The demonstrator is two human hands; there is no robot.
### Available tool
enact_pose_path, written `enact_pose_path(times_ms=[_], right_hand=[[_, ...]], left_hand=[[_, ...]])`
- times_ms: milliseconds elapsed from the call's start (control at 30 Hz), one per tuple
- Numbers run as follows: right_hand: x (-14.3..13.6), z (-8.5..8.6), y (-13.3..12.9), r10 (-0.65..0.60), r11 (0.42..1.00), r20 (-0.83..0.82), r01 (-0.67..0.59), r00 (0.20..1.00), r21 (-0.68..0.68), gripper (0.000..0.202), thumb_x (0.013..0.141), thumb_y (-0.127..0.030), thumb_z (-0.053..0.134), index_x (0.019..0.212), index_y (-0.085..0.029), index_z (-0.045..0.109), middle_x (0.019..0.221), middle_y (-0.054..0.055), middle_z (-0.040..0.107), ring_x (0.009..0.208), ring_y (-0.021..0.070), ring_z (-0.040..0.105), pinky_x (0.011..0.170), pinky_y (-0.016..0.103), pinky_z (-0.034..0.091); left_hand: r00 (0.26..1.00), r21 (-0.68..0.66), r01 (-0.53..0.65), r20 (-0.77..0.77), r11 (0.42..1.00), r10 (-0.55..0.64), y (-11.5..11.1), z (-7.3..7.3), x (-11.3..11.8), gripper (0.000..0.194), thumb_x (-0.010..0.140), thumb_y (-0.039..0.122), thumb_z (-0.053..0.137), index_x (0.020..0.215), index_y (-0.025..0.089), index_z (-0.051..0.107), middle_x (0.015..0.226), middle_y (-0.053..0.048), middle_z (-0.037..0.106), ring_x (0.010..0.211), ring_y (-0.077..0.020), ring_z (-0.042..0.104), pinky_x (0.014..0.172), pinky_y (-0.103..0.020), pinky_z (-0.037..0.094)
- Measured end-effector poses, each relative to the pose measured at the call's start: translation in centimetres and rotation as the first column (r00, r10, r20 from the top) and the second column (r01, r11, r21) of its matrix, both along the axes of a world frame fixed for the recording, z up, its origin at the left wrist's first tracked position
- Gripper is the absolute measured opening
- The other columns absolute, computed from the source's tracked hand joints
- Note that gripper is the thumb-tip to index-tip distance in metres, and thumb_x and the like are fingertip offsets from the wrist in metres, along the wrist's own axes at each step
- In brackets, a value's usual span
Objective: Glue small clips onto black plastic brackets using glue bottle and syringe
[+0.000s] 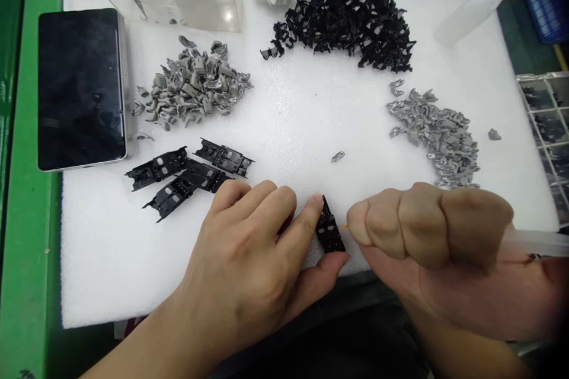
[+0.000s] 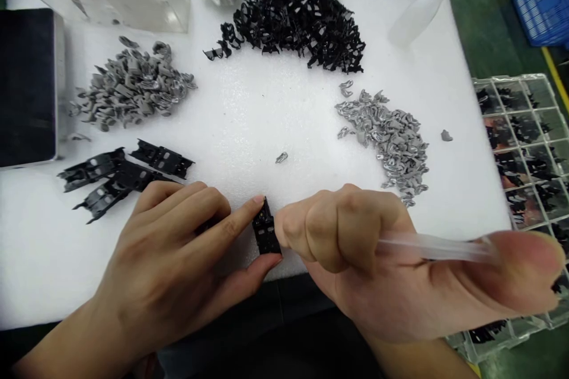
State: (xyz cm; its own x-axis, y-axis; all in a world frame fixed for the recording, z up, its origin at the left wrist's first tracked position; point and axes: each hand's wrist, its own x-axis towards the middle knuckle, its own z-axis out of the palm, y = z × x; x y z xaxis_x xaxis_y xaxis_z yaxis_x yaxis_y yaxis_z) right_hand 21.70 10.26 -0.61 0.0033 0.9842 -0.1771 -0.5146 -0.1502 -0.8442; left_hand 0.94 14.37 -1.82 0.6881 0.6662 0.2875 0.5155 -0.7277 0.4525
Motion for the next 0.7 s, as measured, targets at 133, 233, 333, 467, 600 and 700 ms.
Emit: enact_pose_path(times_ms=[133,233,333,467,600,700], right_hand=[[-0.4,0.2,0.1,0.007,1.0,0.084,-0.007,0.996,-0.002,0.076,0.092,-0.06,0.071,0.051,-0.019,0.021,0.04,-0.004,0.019,0.041,0.0149,0.023,0.047,0.038,0.033],[-0.3,0.2,0.0,0.007,1.0,0.094,-0.008,0.995,0.008,0.074,0.091,-0.058,0.073,0.052,-0.02,0.023,0.042,-0.004,0.021,0.043,0.0152,0.025,0.048,0.039,0.034],[0.0,0.0,-0.4,0.026,0.999,0.09,-0.028,0.996,0.027,0.07,0.093,-0.055,0.073,0.054,-0.02,0.025,0.044,-0.004,0.022,0.045,0.0153,0.026,0.052,0.039,0.036],[-0.1,-0.1,-0.6,0.032,0.999,0.063,-0.035,0.997,0.04,0.068,0.096,-0.052,0.07,0.055,-0.02,0.025,0.043,-0.005,0.021,0.043,0.014,0.023,0.053,0.038,0.034],[0.0,-0.1,-0.6,-0.004,1.0,0.0,0.004,1.0,-0.005,0.069,0.088,-0.049,0.079,0.055,-0.022,0.025,0.046,-0.004,0.022,0.045,0.0159,0.026,0.053,0.038,0.032],[0.4,-0.1,-1.4,-0.057,0.998,-0.071,0.056,0.996,-0.021,0.067,0.08,-0.054,0.083,0.057,-0.024,0.027,0.051,-0.003,0.027,0.049,0.0182,0.032,0.054,0.038,0.031]], left_hand=[[1.0,0.001,0.0,0.003,1.0,0.0,0.0,-0.1,0.0,0.042,0.1,0.045,0.068,0.125,0.012,0.071,0.084,-0.004,0.063,0.074,-0.0205,0.059,0.071,-0.044,0.039],[1.0,0.0,0.003,0.002,1.0,-0.003,0.0,-0.2,0.0,0.044,0.1,0.045,0.069,0.125,0.01,0.072,0.084,-0.005,0.064,0.074,-0.021,0.059,0.071,-0.044,0.039],[1.0,0.0,0.006,-0.002,1.0,-0.006,-0.1,-0.2,0.0,0.044,0.099,0.046,0.069,0.126,0.01,0.072,0.084,-0.004,0.064,0.075,-0.0212,0.059,0.072,-0.044,0.04],[1.0,0.002,0.013,-0.009,1.0,-0.013,0.0,0.0,0.0,0.043,0.099,0.044,0.07,0.125,0.01,0.072,0.085,-0.005,0.065,0.074,-0.0215,0.06,0.071,-0.044,0.04],[1.0,0.004,0.013,-0.011,1.0,-0.013,0.1,0.1,0.0,0.041,0.1,0.043,0.068,0.125,0.011,0.071,0.086,-0.005,0.066,0.075,-0.0213,0.06,0.071,-0.044,0.041],[1.0,0.005,0.013,-0.009,1.0,-0.013,0.0,0.0,-0.1,0.042,0.1,0.042,0.069,0.127,0.01,0.071,0.086,-0.005,0.066,0.076,-0.0215,0.06,0.072,-0.044,0.04]])
